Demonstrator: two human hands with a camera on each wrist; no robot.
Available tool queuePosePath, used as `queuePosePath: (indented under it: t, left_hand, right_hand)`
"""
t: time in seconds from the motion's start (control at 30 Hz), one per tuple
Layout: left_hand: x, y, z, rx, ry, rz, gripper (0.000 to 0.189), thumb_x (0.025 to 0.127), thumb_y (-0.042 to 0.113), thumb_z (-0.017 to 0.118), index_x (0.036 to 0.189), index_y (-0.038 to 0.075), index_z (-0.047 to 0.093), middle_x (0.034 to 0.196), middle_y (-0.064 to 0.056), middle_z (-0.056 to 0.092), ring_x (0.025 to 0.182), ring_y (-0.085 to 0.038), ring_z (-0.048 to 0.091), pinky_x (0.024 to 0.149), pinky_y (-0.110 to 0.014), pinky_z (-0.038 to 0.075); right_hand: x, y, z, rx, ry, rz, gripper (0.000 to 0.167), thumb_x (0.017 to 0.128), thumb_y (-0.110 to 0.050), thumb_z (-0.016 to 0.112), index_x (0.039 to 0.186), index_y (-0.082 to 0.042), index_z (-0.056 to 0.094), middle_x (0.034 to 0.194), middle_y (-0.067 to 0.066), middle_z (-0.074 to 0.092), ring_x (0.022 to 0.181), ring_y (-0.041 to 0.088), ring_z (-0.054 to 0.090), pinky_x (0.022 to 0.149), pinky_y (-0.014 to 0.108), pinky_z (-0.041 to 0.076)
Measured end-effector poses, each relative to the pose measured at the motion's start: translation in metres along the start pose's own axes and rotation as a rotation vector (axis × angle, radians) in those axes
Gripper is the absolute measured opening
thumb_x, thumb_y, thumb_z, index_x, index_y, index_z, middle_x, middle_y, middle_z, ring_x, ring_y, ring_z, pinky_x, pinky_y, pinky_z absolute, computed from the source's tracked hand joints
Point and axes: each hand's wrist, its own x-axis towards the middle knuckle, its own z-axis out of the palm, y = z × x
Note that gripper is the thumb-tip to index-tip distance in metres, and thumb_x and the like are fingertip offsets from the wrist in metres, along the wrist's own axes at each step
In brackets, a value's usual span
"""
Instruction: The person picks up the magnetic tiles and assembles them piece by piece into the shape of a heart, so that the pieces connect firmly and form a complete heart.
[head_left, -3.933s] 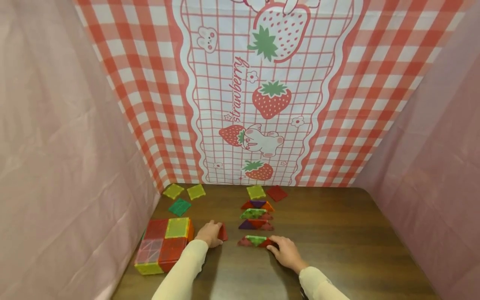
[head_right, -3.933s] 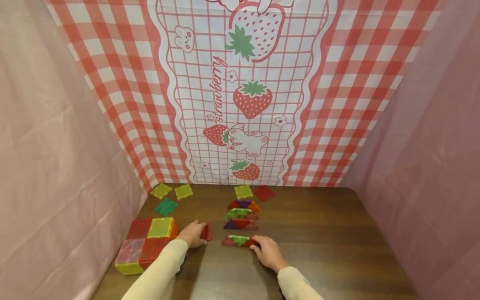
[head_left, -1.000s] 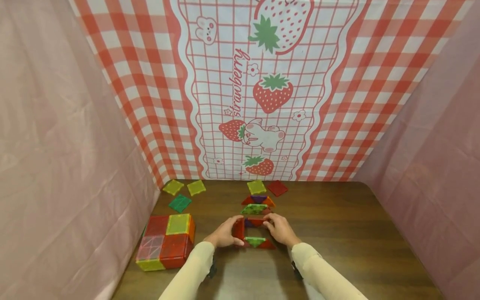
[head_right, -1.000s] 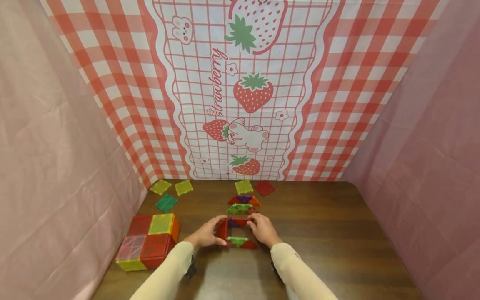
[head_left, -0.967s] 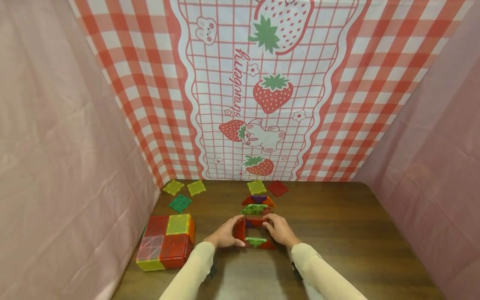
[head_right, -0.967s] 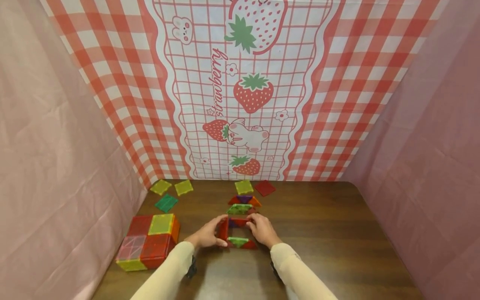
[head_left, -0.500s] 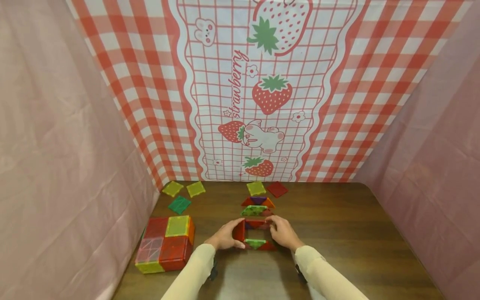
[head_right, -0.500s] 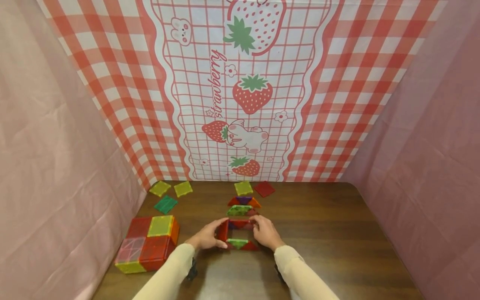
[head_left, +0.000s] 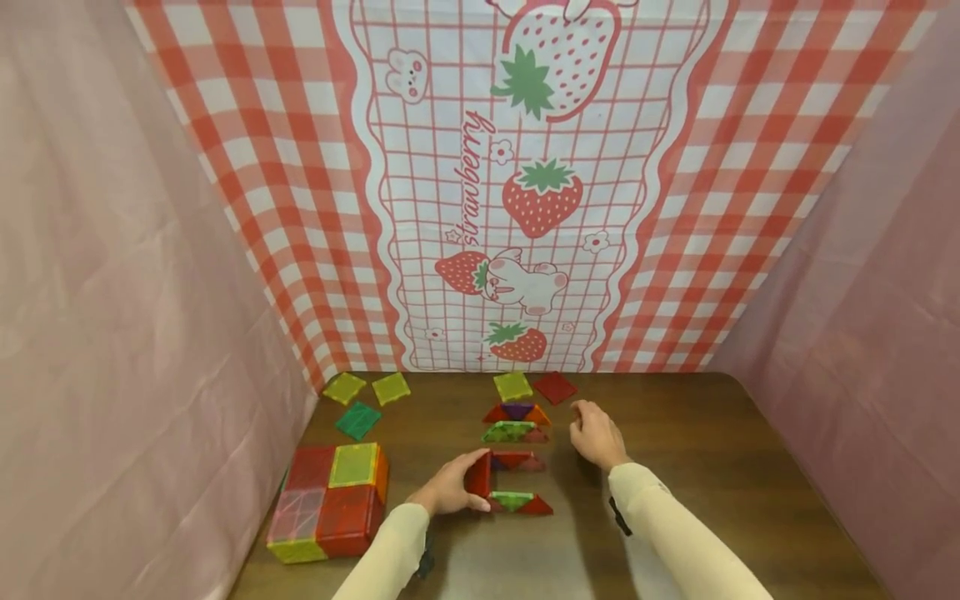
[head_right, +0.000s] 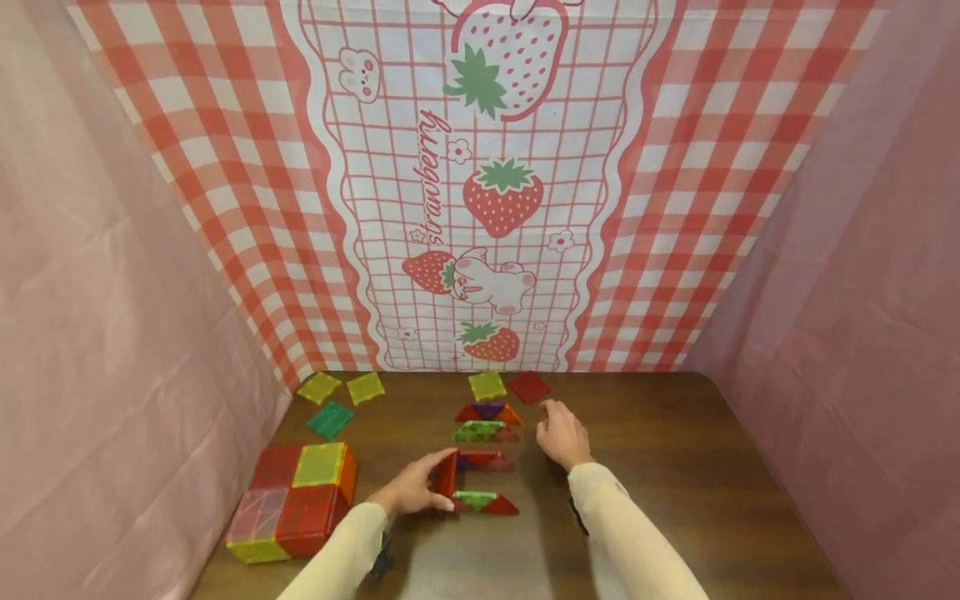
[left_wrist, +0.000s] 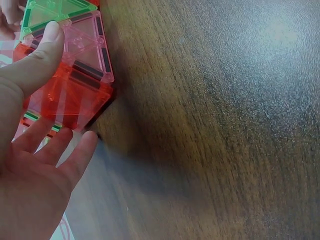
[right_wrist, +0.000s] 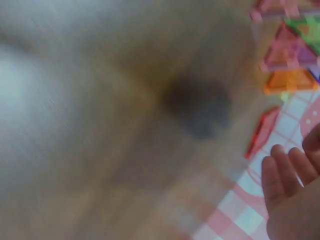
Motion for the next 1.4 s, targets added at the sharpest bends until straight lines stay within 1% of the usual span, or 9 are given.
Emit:
queuePosePath:
  t: [0.23, 0.4, 0.67, 0.77, 0.87, 1.03, 1.23, 1.3, 1.4]
  left_hand:
    - [0.0, -0.002, 0.003, 0.017, 0.029, 0.034, 0.093, 0.076, 0.023, 0.09, 0.153, 0.006, 0.042, 0.151, -0.022, 0.049, 0.137, -0.043, 0.048, 0.111, -0.058, 0.041]
    - [-0.001, -0.007, 0.0, 0.019, 0.024, 0.032, 0.094, 0.076, 0.026, 0.09, 0.154, 0.008, 0.042, 0.15, -0.02, 0.05, 0.137, -0.041, 0.049, 0.111, -0.056, 0.042]
    - [-0.003, -0.011, 0.001, 0.035, 0.033, 0.045, 0.095, 0.074, 0.026, 0.091, 0.154, 0.009, 0.042, 0.15, -0.018, 0.052, 0.136, -0.039, 0.051, 0.11, -0.053, 0.044]
    - [-0.002, -0.011, 0.001, 0.021, 0.016, 0.035, 0.095, 0.076, 0.027, 0.09, 0.155, 0.011, 0.041, 0.151, -0.017, 0.05, 0.137, -0.038, 0.05, 0.11, -0.053, 0.044]
    - [0.0, -0.012, 0.0, 0.013, 0.018, 0.048, 0.094, 0.076, 0.026, 0.09, 0.155, 0.009, 0.041, 0.151, -0.016, 0.051, 0.137, -0.037, 0.051, 0.11, -0.05, 0.046]
    - [-0.001, -0.012, 0.001, 0.009, 0.038, 0.066, 0.093, 0.075, 0.022, 0.091, 0.153, 0.006, 0.043, 0.147, -0.018, 0.054, 0.133, -0.036, 0.054, 0.107, -0.047, 0.048]
    - [0.001, -0.013, 0.001, 0.044, 0.045, 0.073, 0.094, 0.075, 0.024, 0.091, 0.153, 0.005, 0.043, 0.149, -0.019, 0.052, 0.135, -0.038, 0.051, 0.11, -0.052, 0.044]
    - [0.001, -0.013, 0.002, 0.051, 0.049, 0.078, 0.094, 0.074, 0.024, 0.091, 0.153, 0.005, 0.044, 0.149, -0.019, 0.053, 0.135, -0.039, 0.051, 0.111, -0.053, 0.044]
    - [0.001, -0.012, 0.005, 0.057, 0.039, 0.071, 0.093, 0.073, 0.024, 0.092, 0.152, 0.007, 0.045, 0.148, -0.019, 0.054, 0.135, -0.038, 0.052, 0.111, -0.052, 0.043]
  right_hand:
    - [0.045, 0.0, -0.019, -0.094, -0.236, 0.054, 0.058, 0.089, -0.011, 0.055, 0.143, 0.008, 0.046, 0.136, 0.03, 0.052, 0.121, 0.049, 0.055, 0.097, 0.061, 0.048]
    - [0.066, -0.007, -0.006, -0.174, -0.322, 0.066, 0.061, 0.086, -0.009, 0.054, 0.143, 0.01, 0.045, 0.142, 0.032, 0.049, 0.127, 0.053, 0.049, 0.101, 0.065, 0.044]
    - [0.07, -0.013, 0.018, -0.181, -0.554, 0.09, 0.066, 0.096, -0.016, 0.045, 0.157, 0.004, 0.029, 0.163, 0.028, 0.026, 0.15, 0.051, 0.022, 0.116, 0.069, 0.025]
    - [0.066, -0.008, 0.024, -0.172, -0.589, 0.12, 0.069, 0.093, -0.013, 0.043, 0.159, 0.002, 0.026, 0.165, 0.026, 0.022, 0.151, 0.051, 0.017, 0.117, 0.071, 0.019]
    - [0.059, 0.002, 0.029, -0.213, -0.529, 0.074, 0.066, 0.092, -0.014, 0.047, 0.155, 0.003, 0.034, 0.16, 0.027, 0.031, 0.145, 0.052, 0.03, 0.114, 0.07, 0.027]
    - [0.034, 0.028, 0.031, -0.334, -0.262, -0.092, 0.04, 0.094, -0.022, 0.063, 0.122, 0.007, 0.061, 0.123, 0.026, 0.061, 0.112, 0.049, 0.059, 0.093, 0.063, 0.047]
    - [0.005, 0.058, 0.018, -0.41, -0.019, -0.232, 0.029, 0.085, -0.029, 0.079, 0.083, -0.005, 0.063, 0.079, 0.012, 0.06, 0.073, 0.037, 0.062, 0.07, 0.054, 0.053]
    - [-0.002, 0.064, 0.011, -0.38, -0.006, -0.207, 0.034, 0.083, -0.031, 0.081, 0.078, -0.006, 0.06, 0.081, 0.015, 0.06, 0.074, 0.039, 0.061, 0.07, 0.055, 0.052]
    - [-0.011, 0.068, 0.002, -0.278, -0.08, -0.105, 0.039, 0.085, -0.033, 0.08, 0.093, 0.0, 0.062, 0.107, 0.03, 0.062, 0.097, 0.05, 0.062, 0.083, 0.062, 0.051]
